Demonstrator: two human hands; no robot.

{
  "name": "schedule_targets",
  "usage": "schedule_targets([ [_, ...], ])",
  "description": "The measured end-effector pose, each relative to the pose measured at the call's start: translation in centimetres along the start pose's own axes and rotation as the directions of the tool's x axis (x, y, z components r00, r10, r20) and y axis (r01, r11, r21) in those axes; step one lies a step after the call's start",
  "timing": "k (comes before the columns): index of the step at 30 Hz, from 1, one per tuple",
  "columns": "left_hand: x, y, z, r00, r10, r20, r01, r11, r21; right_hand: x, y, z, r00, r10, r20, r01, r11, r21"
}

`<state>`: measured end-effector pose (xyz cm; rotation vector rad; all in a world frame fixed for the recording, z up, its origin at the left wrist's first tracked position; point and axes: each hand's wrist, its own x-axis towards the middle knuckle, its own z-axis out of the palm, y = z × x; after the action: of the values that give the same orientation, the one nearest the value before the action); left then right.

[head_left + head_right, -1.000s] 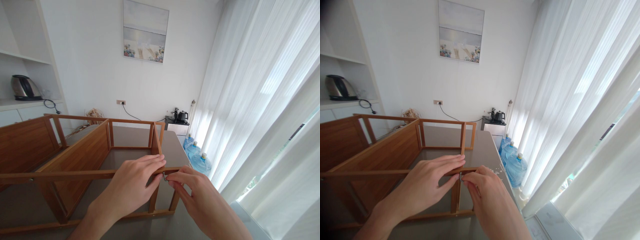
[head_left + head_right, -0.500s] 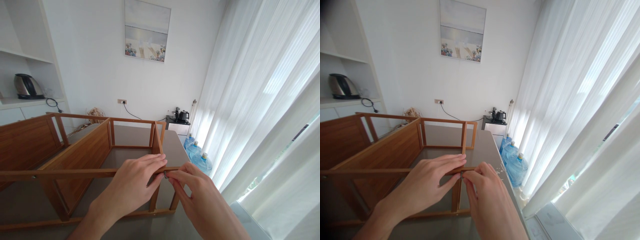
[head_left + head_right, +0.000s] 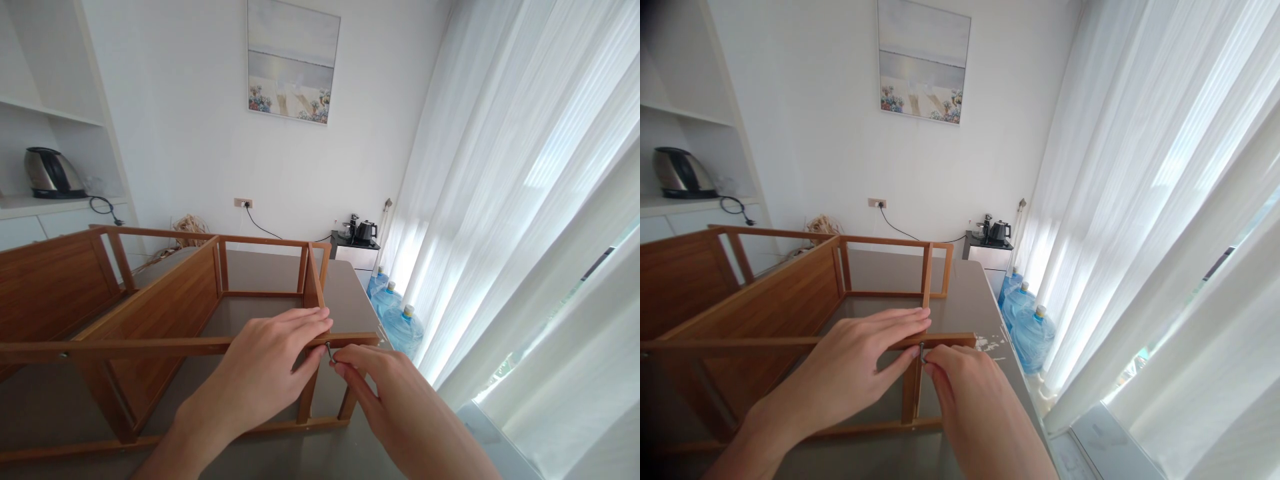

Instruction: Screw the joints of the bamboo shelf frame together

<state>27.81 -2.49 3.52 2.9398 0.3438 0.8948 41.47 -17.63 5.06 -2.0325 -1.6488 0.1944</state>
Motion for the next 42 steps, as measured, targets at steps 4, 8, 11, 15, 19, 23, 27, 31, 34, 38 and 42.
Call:
schedule_targets([
  [4,0.06,0.06,0.01,1.000,-0.001,0.004,0.001,1.000,0.000,-0.15,0.03,-0.22,1.000,0.005,0.008,-0.005,1.000,0.010],
  [8,-0.01,0.12,0.00,1.000,0.006,0.002,-0.006,1.000,-0.005,-0.24,-0.15,-0.24,0.999,0.041,0.016,-0.041,0.999,0.032],
  [11,-0.11,0.12,-0.02,1.000,0.008,-0.003,-0.008,1.000,-0.005,-0.22,-0.07,-0.12,0.998,0.058,0.004,-0.058,0.998,0.022],
  [15,-0.10,0.08,-0.05,1.000,0.006,-0.003,-0.006,1.000,-0.003,-0.13,-0.03,-0.14,0.998,0.058,-0.011,-0.058,0.998,0.033],
  [19,0.02,0.05,-0.03,1.000,0.002,0.006,-0.002,1.000,-0.007,-0.13,-0.25,-0.28,0.999,0.054,-0.008,-0.054,0.998,0.039],
  [23,0.00,0.04,-0.07,1.000,0.005,0.007,-0.005,1.000,-0.004,-0.16,-0.06,-0.11,0.998,0.018,-0.052,-0.018,1.000,0.001],
  [27,-0.07,0.05,-0.08,1.000,0.011,0.001,-0.011,1.000,-0.001,-0.21,0.18,0.05,0.998,0.008,-0.068,-0.010,1.000,-0.021],
  [31,-0.18,-0.01,0.05,1.000,0.008,0.007,-0.008,1.000,0.000,-0.24,0.11,-0.05,0.999,0.033,-0.043,-0.034,0.999,-0.006],
  [34,-0.25,-0.02,0.05,1.000,0.007,0.020,-0.007,1.000,-0.004,-0.13,0.05,-0.07,0.998,0.037,-0.049,-0.037,0.999,0.002],
  [38,-0.18,0.07,-0.03,1.000,0.004,0.020,-0.004,1.000,-0.009,0.07,0.07,0.06,0.996,0.009,-0.092,-0.010,1.000,-0.008],
  [42,-0.06,0.06,0.00,1.000,0.009,0.009,-0.009,1.000,-0.005,-0.01,0.05,0.08,0.995,-0.005,-0.104,0.003,1.000,-0.019],
])
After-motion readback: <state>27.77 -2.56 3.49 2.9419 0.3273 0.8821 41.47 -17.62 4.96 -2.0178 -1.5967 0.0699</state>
